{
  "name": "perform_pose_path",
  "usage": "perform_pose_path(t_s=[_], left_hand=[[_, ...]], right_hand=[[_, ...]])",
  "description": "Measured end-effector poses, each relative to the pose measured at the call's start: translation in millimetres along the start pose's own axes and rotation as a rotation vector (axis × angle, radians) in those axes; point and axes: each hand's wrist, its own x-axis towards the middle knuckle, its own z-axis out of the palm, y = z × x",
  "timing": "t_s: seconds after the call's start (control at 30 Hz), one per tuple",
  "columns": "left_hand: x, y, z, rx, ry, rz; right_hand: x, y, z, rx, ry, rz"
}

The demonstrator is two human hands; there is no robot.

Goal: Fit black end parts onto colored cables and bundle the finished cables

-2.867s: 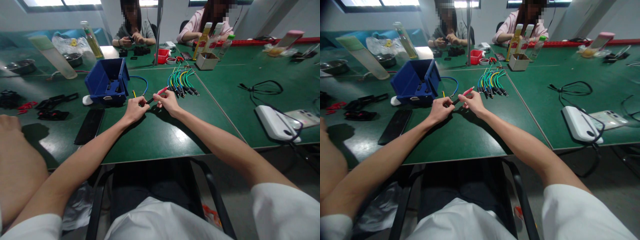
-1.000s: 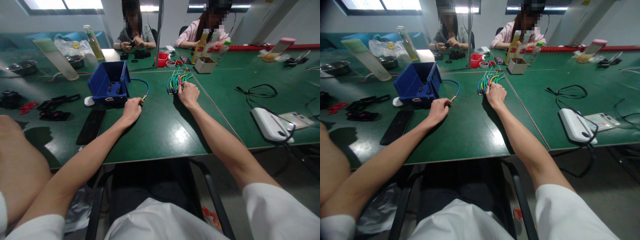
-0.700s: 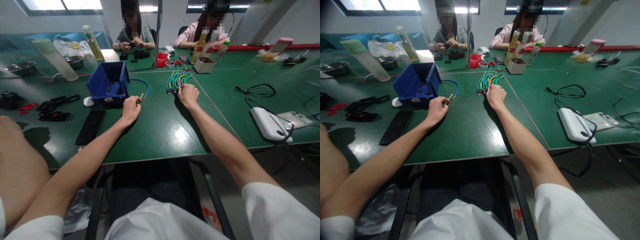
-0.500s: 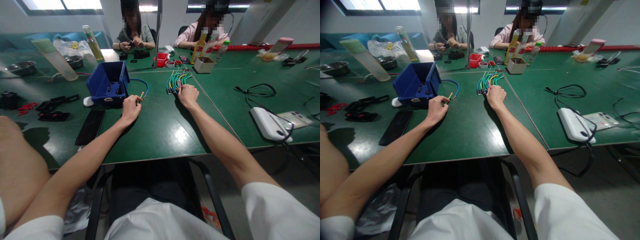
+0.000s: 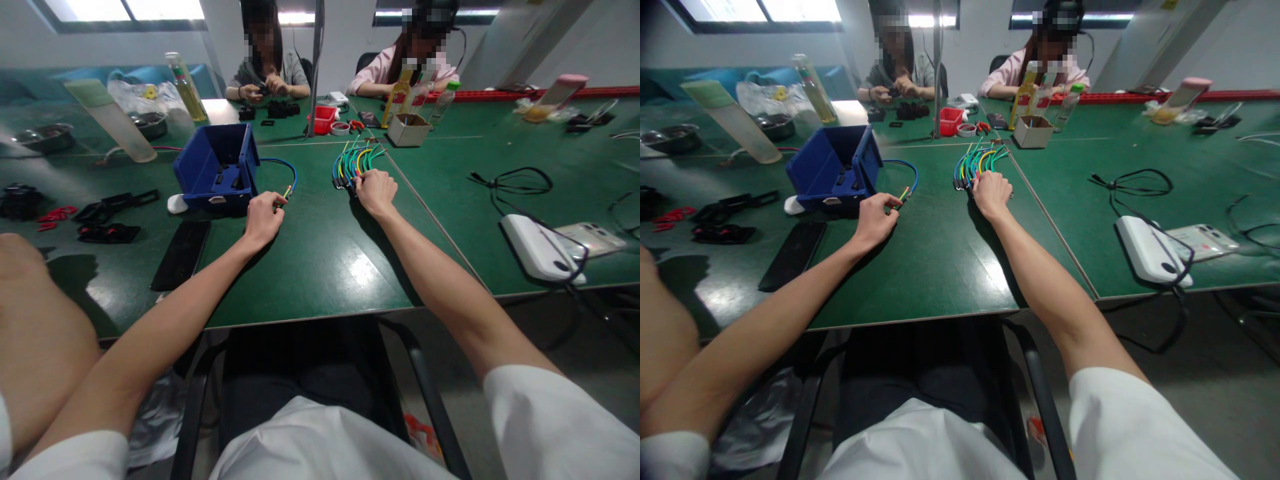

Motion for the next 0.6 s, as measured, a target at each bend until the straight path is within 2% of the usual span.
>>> perform_pose_path(t_s=[0.17, 0.37, 0.5, 0.6], left_hand=[[-0.2, 3.5, -2.4, -0.018, 0.008, 0.004], [-0.4, 7.4, -4.8, -0.049, 0.036, 0.013], [-0.9, 10.2, -6.3, -0.068, 0.067, 0.028], [-1.7, 13.6, -7.5, -0.085, 0.076, 0.025]], right_hand=[[-1.7, -2.2, -1.5, -0.01, 0.028, -0.006], [-7.7, -10.9, -10.1, 0.022, 0.137, -0.023], [-22.6, -29.6, -21.1, 0.19, 0.173, -0.086], [-40.0, -49.2, -22.4, 0.458, 0.13, -0.123]])
